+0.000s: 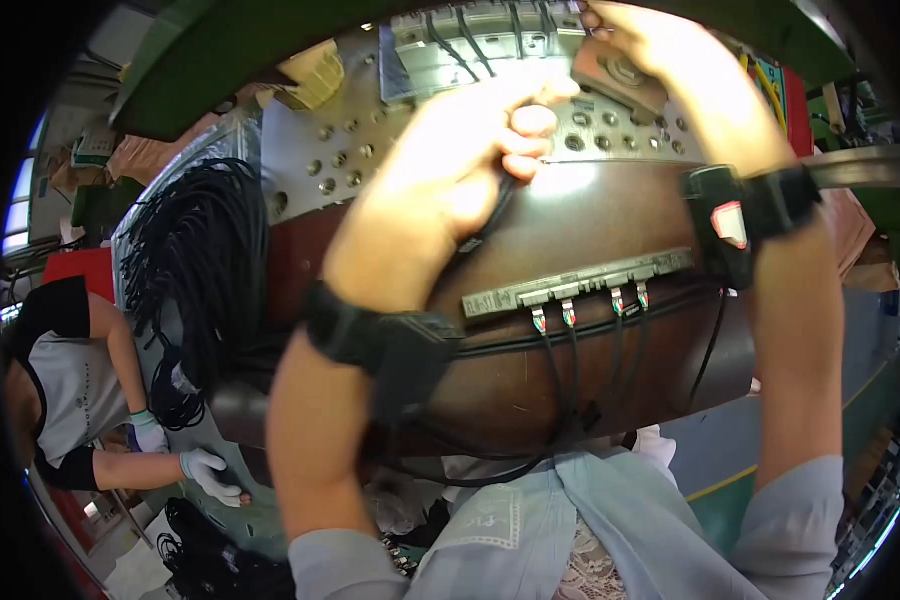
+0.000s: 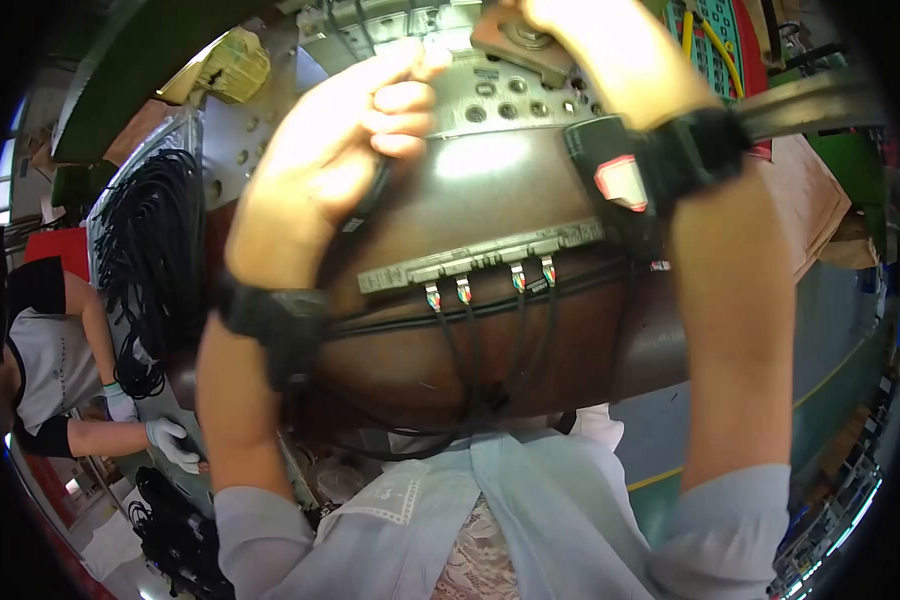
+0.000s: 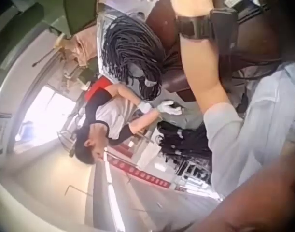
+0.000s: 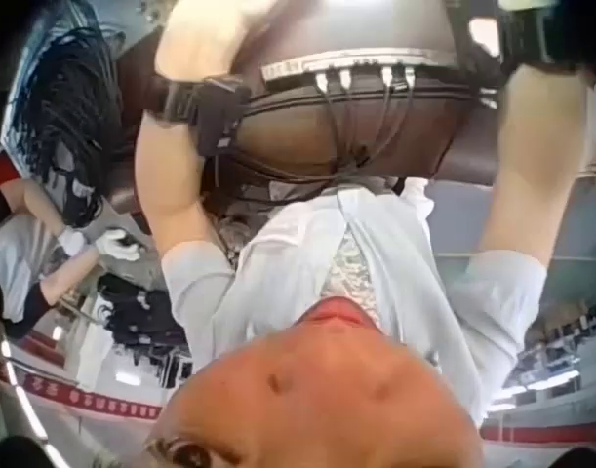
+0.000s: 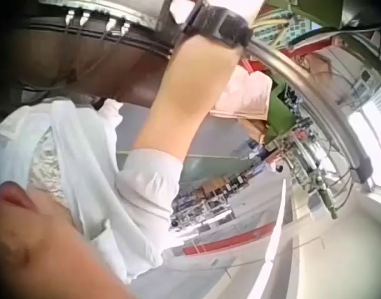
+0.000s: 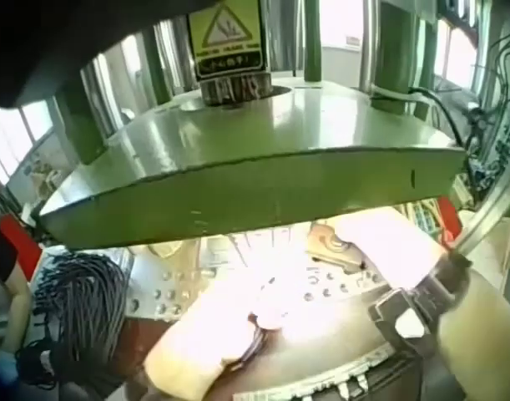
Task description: The person picks up cables, inserts the connectors into a metal fixture, and operates a machine. After the machine cycles, the person removes the cables and places them onto a pile on the workbench.
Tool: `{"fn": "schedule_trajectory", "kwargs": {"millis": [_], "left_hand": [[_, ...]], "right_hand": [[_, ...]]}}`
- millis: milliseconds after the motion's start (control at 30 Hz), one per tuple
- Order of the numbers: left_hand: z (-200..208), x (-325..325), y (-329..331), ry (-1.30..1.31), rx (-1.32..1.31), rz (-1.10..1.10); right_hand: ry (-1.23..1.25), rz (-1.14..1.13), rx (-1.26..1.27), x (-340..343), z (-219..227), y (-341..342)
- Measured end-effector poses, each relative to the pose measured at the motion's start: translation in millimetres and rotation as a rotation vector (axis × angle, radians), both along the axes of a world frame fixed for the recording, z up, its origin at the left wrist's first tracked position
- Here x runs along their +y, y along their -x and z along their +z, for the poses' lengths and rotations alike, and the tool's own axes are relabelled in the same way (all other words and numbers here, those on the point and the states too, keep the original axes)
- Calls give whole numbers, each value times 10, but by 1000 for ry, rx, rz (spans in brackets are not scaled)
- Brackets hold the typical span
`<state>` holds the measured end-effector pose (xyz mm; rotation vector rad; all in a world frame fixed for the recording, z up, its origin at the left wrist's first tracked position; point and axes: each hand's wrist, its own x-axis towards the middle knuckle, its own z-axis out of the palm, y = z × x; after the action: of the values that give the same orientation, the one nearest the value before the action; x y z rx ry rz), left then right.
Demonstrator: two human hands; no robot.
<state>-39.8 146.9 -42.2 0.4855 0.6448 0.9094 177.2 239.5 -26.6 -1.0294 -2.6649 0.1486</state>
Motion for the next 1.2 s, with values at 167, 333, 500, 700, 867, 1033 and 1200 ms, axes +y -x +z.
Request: {"fn": "schedule_trajectory", "kwargs": {"millis": [167,333,500,700,867,1033,1200], "left_hand": [[129,-69,-61,-35,-309,38],[530,-624,-85,162,154,338],[593,-1119,-139,163,139,270],[1118,-1972,717,-200,300,949],[1162,-1890,2765,-121,1501,1335],[604,-1536,2007,-438,2219,1072],[286,-1565,153,-341,710,-167]], "right_hand": [[884,-269,1154,-159,-51,394],[615,-471,621,-150,139,652],[836,-226,413,-520,319,723],[1075,3,185,-413,159,333],[-23,274,262,-825,8,307],[157,240,140,-1424,-15,-93],[389,105,175,-1376,122,76]]}}
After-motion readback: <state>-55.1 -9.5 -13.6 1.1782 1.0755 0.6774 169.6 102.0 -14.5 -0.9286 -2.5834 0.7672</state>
